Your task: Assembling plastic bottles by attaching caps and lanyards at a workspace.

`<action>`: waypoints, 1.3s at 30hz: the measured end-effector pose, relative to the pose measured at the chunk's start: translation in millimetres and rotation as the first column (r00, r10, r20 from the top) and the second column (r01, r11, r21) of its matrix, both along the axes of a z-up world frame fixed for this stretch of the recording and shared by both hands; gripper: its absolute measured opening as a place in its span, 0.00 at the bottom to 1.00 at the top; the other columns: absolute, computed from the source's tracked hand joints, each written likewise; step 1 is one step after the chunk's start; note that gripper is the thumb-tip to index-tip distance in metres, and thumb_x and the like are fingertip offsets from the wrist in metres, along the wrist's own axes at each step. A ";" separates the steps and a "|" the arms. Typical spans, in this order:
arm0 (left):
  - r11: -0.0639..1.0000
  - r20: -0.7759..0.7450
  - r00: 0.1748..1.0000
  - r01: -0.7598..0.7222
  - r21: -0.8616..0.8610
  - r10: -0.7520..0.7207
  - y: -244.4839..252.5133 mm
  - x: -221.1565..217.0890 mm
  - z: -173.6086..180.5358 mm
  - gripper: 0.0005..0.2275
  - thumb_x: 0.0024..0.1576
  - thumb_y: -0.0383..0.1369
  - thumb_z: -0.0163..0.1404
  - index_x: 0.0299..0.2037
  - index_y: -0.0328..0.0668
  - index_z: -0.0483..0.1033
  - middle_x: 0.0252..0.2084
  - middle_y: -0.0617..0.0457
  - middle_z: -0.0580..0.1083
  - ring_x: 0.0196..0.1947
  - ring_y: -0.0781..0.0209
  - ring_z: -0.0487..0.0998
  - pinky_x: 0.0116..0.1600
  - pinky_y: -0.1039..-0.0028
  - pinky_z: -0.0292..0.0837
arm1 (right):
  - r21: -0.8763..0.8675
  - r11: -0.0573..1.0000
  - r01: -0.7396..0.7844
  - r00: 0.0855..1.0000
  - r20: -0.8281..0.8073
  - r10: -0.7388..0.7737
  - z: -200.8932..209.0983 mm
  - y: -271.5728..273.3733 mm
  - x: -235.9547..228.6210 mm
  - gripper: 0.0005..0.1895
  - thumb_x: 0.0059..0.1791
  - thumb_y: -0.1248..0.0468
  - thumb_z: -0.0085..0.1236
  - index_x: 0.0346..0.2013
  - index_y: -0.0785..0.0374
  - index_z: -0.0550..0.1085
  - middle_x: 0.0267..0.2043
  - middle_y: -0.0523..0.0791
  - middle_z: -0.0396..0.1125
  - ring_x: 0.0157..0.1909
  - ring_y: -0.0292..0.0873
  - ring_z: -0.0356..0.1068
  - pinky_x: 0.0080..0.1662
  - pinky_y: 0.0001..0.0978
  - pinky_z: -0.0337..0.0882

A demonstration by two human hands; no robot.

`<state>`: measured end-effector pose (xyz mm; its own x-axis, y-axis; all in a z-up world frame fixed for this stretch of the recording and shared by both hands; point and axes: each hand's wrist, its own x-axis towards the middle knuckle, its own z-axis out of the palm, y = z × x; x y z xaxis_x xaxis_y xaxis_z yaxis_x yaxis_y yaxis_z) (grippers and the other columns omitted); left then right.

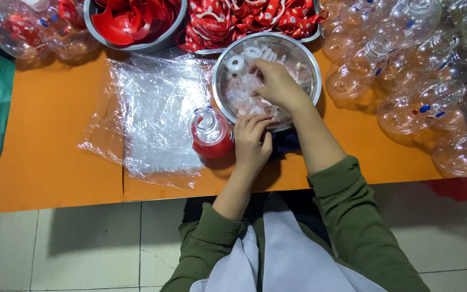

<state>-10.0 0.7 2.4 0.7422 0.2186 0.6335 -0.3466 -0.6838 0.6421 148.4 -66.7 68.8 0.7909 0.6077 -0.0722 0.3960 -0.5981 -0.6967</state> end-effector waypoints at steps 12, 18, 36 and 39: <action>0.999 0.016 0.999 -0.036 0.017 0.035 -2.1 0.5 -1.6 0.10 0.51 0.21 0.52 0.42 0.36 0.81 0.47 0.50 0.79 0.53 0.49 0.74 0.63 0.56 0.64 | -0.021 0.981 0.192 0.974 0.128 -0.188 30.4 -30.6 -20.7 0.34 0.43 0.69 0.71 0.63 0.55 0.70 0.49 0.47 0.58 0.48 0.45 0.61 0.55 0.40 0.66; 0.961 -0.056 0.973 -0.213 0.177 0.226 -7.7 1.7 -11.5 0.11 0.52 0.26 0.52 0.43 0.36 0.80 0.56 0.46 0.75 0.60 0.42 0.72 0.73 0.45 0.53 | -0.102 0.993 0.060 0.956 0.292 -0.028 5.7 -6.2 -27.6 0.13 0.50 0.66 0.64 0.49 0.63 0.78 0.52 0.51 0.58 0.51 0.47 0.63 0.53 0.38 0.76; 0.923 0.013 0.958 -0.281 0.263 0.288 -7.0 8.3 -24.8 0.05 0.52 0.31 0.51 0.35 0.44 0.79 0.45 0.51 0.77 0.55 0.53 0.76 0.71 0.53 0.56 | -0.156 0.968 -0.198 0.922 0.306 0.238 -60.5 -10.6 17.2 0.17 0.40 0.58 0.62 0.36 0.69 0.82 0.35 0.61 0.68 0.43 0.68 0.71 0.49 0.56 0.71; 0.930 0.011 0.961 -0.269 0.249 0.275 -7.8 8.6 -27.2 0.06 0.53 0.31 0.51 0.38 0.45 0.79 0.45 0.53 0.77 0.55 0.56 0.76 0.72 0.52 0.54 | -0.016 0.983 -0.183 0.909 0.377 0.176 -53.5 -20.5 9.9 0.16 0.41 0.58 0.67 0.32 0.71 0.80 0.29 0.57 0.65 0.37 0.65 0.70 0.43 0.53 0.70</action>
